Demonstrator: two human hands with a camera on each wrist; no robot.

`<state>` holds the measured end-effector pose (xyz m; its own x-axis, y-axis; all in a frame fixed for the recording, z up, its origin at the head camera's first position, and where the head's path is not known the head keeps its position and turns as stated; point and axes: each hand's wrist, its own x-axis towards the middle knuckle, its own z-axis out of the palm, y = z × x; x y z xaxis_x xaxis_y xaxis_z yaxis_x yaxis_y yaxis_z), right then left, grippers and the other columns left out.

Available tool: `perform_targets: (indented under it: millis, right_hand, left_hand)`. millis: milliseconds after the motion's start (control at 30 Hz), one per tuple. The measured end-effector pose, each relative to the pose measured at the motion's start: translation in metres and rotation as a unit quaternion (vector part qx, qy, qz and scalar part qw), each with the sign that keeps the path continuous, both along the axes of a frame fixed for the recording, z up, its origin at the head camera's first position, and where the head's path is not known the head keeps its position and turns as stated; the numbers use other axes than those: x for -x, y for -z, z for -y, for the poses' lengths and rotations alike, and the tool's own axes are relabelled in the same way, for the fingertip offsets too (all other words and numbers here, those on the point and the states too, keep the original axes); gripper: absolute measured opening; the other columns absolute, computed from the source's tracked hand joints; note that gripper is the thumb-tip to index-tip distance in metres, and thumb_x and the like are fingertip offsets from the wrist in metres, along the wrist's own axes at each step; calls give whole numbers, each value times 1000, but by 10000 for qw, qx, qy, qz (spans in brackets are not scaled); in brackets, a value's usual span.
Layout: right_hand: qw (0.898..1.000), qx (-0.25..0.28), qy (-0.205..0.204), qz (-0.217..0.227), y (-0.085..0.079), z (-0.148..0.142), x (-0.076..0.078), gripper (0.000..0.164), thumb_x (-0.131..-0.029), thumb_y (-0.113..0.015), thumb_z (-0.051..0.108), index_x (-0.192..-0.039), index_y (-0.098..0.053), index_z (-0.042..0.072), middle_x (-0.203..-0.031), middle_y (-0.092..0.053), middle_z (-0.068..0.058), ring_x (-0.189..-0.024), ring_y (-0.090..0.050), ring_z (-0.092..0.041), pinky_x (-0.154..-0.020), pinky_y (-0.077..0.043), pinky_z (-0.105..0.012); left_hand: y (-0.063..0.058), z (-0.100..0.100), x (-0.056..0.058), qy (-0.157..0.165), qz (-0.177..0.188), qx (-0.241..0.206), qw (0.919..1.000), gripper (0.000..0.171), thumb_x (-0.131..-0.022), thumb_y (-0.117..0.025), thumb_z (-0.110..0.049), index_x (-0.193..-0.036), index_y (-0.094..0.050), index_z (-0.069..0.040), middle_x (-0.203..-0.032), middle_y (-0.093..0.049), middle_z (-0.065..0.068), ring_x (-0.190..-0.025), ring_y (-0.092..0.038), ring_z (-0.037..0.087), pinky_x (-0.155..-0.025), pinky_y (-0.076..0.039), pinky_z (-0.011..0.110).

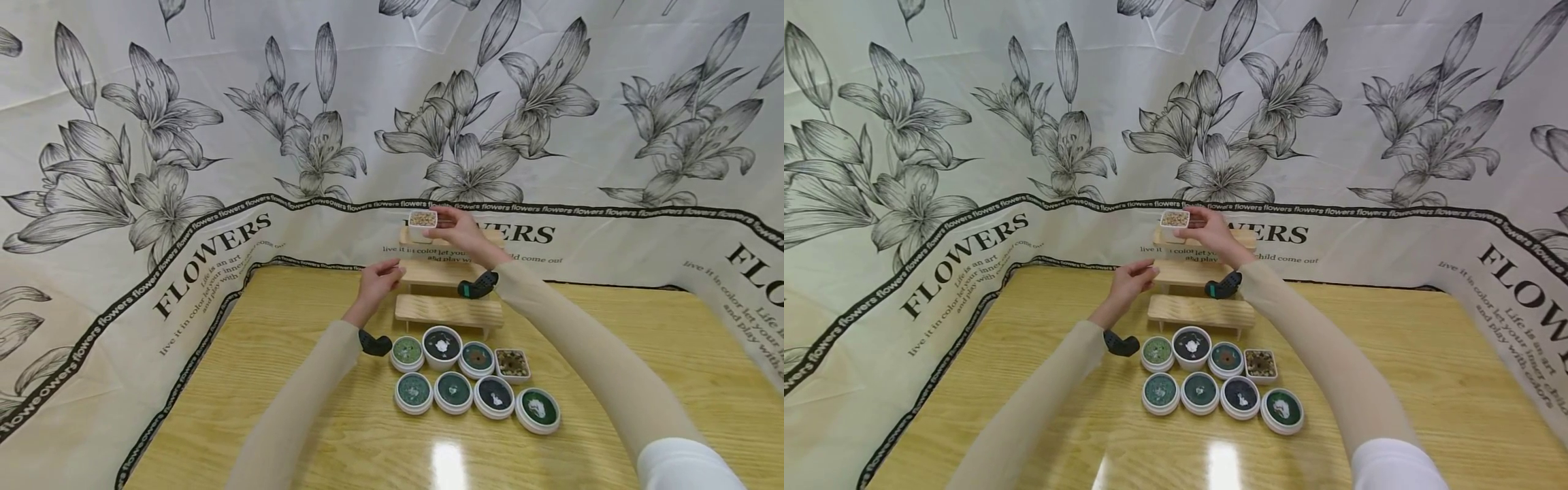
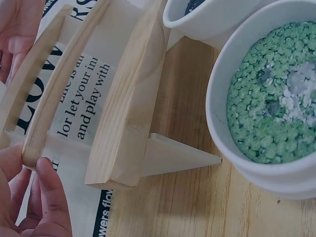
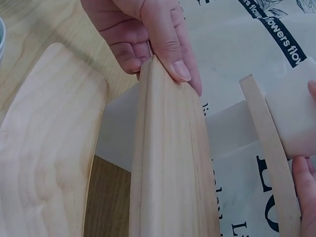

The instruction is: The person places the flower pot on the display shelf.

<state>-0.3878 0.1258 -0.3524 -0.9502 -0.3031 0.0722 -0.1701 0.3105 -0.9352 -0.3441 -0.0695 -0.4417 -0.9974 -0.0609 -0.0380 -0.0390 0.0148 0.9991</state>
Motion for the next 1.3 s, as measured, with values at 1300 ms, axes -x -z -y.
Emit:
perform_targets:
  millis: [1300]
  right_hand:
    - [9958, -200, 565, -686, 1, 5, -13, 65, -84, -73, 9, -141, -42, 2, -135, -49, -19, -118, -55, -35, -98, -51, -44]
  left_hand:
    - [2, -2, -1, -85, -71, 41, 9999, 33, -89, -69, -11, -121, -66, -3, -110, -68, 18, -67, -60, 4, -66, -57, 19]
